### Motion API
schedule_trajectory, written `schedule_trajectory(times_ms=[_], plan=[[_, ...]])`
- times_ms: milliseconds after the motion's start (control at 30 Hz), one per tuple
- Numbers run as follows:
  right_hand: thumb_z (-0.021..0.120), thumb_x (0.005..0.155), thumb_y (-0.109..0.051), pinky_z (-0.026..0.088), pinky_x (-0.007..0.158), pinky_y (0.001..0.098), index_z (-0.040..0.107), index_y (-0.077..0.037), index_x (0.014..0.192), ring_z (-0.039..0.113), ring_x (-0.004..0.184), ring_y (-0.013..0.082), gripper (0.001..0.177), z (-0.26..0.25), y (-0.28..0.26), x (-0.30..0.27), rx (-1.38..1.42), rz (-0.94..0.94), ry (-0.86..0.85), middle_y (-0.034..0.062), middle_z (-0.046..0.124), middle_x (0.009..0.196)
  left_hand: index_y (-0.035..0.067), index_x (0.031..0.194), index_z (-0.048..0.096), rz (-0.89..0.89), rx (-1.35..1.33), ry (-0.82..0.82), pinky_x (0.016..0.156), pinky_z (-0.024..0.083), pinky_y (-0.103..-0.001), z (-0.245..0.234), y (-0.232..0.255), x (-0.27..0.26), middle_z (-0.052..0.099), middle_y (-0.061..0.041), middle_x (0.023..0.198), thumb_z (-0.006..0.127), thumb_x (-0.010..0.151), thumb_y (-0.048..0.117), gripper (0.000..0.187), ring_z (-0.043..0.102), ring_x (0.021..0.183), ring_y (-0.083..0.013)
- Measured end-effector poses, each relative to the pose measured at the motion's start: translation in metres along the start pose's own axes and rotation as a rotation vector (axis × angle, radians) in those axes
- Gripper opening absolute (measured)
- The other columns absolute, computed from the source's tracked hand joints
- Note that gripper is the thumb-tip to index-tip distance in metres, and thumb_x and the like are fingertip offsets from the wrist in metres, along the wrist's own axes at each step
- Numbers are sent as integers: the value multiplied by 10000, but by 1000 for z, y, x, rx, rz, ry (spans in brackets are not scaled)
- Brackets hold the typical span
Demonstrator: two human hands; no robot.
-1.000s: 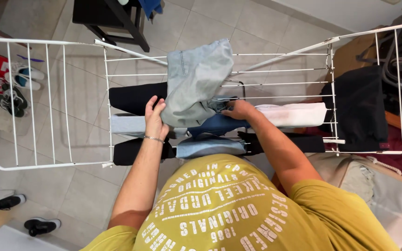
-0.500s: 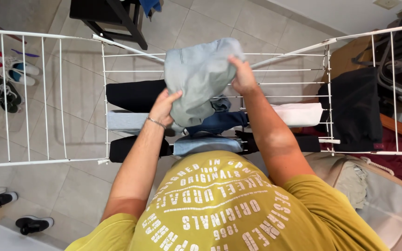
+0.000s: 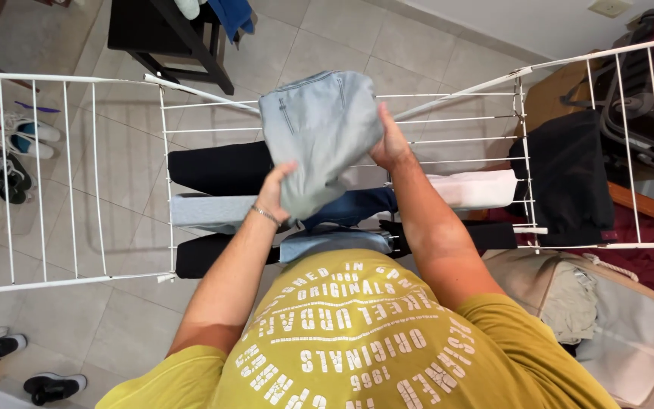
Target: Folding various laundry items from a drying rack and placing them into a laundry basket
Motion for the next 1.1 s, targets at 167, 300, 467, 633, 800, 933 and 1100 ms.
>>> schedule_trajectory(times_ms=[167,300,467,633,800,933,1100], plan=[[841,814,-291,509,1028,514,669,-57,1215,696,1094,311,496,-10,0,9,9,28,113,136,704,1202,34,1322,575,125,156,18,917,554,-535,-42,26,54,696,-218,1163,744,784,54,564,703,1024,-389],[830,806,-235,490,1046,540,684,-73,1215,701,1116,341,463,12,-45,3,21,-84,52,159,703,1217,68,1218,683,474,350,-160,975,530,-493,6,102,44,704,-151,1180,736,711,-79,531,698,1066,-335],[621,806,-456,491,1016,520,539,-90,1301,537,1205,297,622,119,-125,-105,4,-344,-476,116,564,1292,-21,1258,584,403,174,-567,1019,519,-462,67,123,9,677,-165,1198,731,741,124,557,653,1117,-316],[470,828,-812,358,1210,593,378,-159,1558,364,1501,339,984,91,-110,-130,-30,-202,-674,127,388,1601,99,1148,681,454,251,-310,987,548,-458,53,111,30,733,-133,1107,772,868,112,295,727,1005,-267],[431,842,-802,327,1192,504,367,-84,1533,409,1410,333,998,-1,-41,-142,-146,74,-256,180,407,1540,62,1099,692,244,589,-103,862,568,-392,-32,42,74,738,-105,1025,745,708,-10,401,722,943,-250],[412,849,-798,312,1182,459,361,-47,1520,432,1365,331,1008,-99,-6,-138,-193,214,-41,206,416,1510,54,1251,640,-23,571,134,935,504,-477,-79,1,60,675,-182,1200,855,750,277,588,664,1084,-341],[698,800,-83,531,570,416,654,-50,833,658,609,305,63,-150,-1,-128,-389,211,264,105,609,693,-13,1339,554,-62,806,62,976,487,-512,-71,-20,39,631,-229,1267,908,749,289,752,594,1189,-356]])
Point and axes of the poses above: each hand's wrist, its own x-axis towards the middle knuckle, its own z-axis out of the palm, y = z × x, the point moved 8 cm from there along x, towards the middle knuckle
